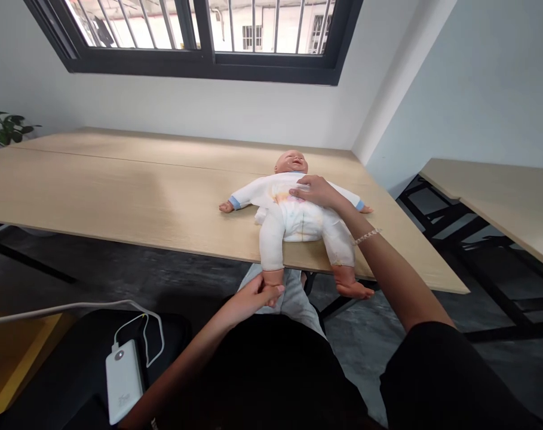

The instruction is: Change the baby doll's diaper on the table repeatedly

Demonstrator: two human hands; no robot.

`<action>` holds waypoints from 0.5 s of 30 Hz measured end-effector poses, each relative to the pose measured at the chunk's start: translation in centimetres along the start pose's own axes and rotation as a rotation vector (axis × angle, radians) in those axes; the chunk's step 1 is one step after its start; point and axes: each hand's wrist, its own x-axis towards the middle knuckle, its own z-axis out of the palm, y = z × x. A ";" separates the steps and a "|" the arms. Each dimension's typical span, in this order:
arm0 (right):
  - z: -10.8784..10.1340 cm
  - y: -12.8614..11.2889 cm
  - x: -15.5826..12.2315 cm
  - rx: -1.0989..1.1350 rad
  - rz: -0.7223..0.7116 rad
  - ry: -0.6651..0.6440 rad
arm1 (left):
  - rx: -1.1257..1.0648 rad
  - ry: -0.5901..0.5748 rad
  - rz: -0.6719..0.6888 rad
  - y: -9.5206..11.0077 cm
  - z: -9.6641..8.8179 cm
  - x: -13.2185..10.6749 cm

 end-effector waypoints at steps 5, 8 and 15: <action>0.1 0.3 0.2 0.034 0.049 -0.009 | 0.597 0.628 0.607 2.4 -0.2 0.0; 0.3 0.3 0.7 0.014 0.077 0.009 | 0.903 0.342 1.033 5.7 0.2 1.3; 1.4 1.3 1.8 0.050 0.092 0.078 | 1.343 -0.272 1.099 10.1 3.2 7.7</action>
